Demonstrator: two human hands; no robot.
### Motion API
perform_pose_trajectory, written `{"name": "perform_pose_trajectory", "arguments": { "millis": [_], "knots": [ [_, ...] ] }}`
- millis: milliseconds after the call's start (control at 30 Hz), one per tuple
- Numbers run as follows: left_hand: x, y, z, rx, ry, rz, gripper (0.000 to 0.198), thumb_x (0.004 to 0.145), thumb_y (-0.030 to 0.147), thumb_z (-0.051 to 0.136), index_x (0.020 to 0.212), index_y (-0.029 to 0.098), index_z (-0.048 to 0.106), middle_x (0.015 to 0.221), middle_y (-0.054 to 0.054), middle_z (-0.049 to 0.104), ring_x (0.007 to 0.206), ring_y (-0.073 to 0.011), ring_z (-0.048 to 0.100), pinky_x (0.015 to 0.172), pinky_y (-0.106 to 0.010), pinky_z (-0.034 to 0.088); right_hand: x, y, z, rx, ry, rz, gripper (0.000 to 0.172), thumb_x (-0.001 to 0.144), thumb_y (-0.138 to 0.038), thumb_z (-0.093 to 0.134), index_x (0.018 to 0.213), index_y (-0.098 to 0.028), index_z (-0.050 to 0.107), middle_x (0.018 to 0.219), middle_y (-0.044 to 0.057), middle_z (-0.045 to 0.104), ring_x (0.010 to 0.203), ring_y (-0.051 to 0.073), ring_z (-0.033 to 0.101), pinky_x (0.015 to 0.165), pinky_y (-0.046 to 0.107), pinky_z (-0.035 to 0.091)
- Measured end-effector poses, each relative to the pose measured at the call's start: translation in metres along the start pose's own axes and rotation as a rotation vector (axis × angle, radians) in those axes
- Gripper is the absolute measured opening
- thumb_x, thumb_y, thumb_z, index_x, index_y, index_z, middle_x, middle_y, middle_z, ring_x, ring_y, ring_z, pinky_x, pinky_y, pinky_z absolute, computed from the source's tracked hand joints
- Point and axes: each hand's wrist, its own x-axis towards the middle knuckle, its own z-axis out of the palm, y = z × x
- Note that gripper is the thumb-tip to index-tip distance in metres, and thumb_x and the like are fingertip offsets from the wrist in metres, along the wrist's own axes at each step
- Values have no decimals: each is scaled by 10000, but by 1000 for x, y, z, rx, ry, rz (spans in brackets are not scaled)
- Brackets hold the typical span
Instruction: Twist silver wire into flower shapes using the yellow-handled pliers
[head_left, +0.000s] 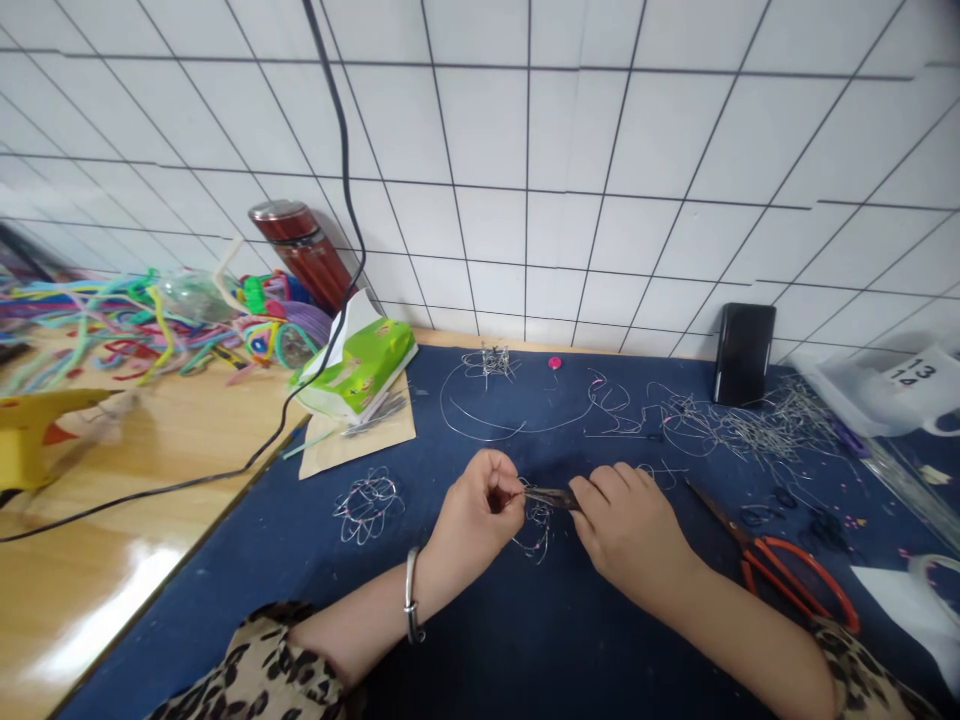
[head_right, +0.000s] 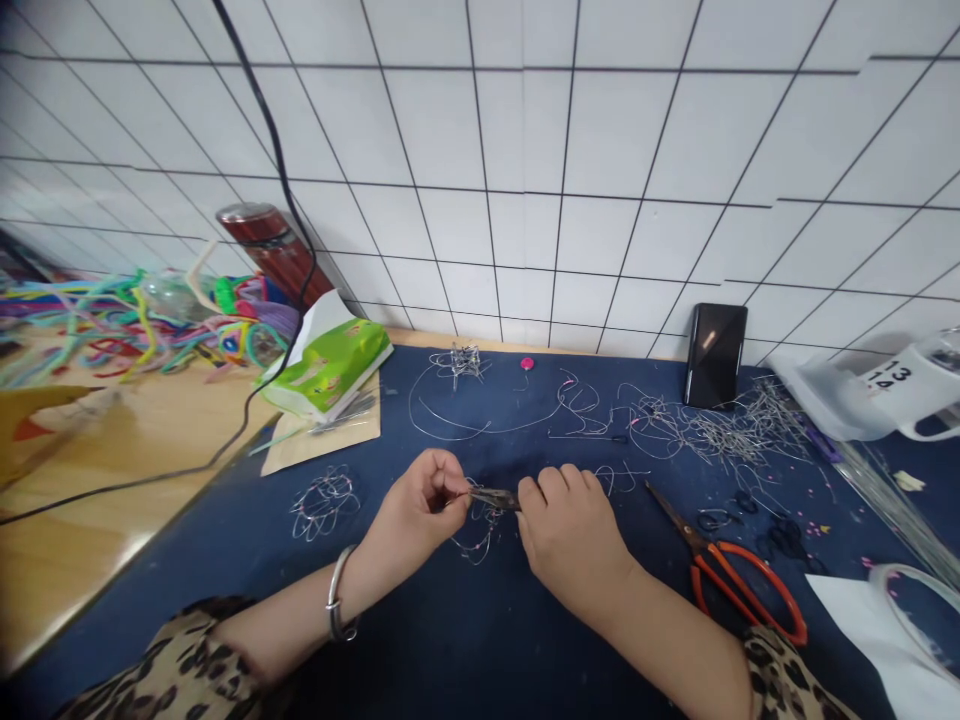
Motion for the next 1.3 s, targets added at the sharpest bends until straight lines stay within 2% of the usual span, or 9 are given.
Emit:
{"name": "perform_pose_trajectory", "arguments": {
  "millis": [267,567,1033,1300],
  "knots": [
    [-1,1,0,59,-18,4,201,684,86,561,809,194,448,679,35,562,557,-91,503,505,-190,359,0,2,1,-23,10,-17,182,842,-240,468,939,-163,601,748,50,500,738,187,420,672,329,284],
    [-2,9,0,-116,-57,-62,209,692,90,588,784,184,426,673,48,532,566,-76,477,527,-186,352,-1,3,3,82,-16,3,135,829,-218,489,900,-174,594,755,38,511,736,173,434,676,309,313],
    [2,9,-1,-424,-130,-221,159,750,116,610,814,159,471,727,27,551,529,-40,408,486,-166,325,-1,6,15,278,-99,87,121,859,-212,464,837,-175,577,768,32,536,744,155,484,679,272,368],
    [1,6,-1,-398,-102,-127,190,743,94,619,817,164,459,744,32,551,606,-48,447,559,-166,347,0,6,12,334,-140,92,125,866,-219,453,824,-178,563,777,33,525,749,154,476,687,275,368]
  ]
}}
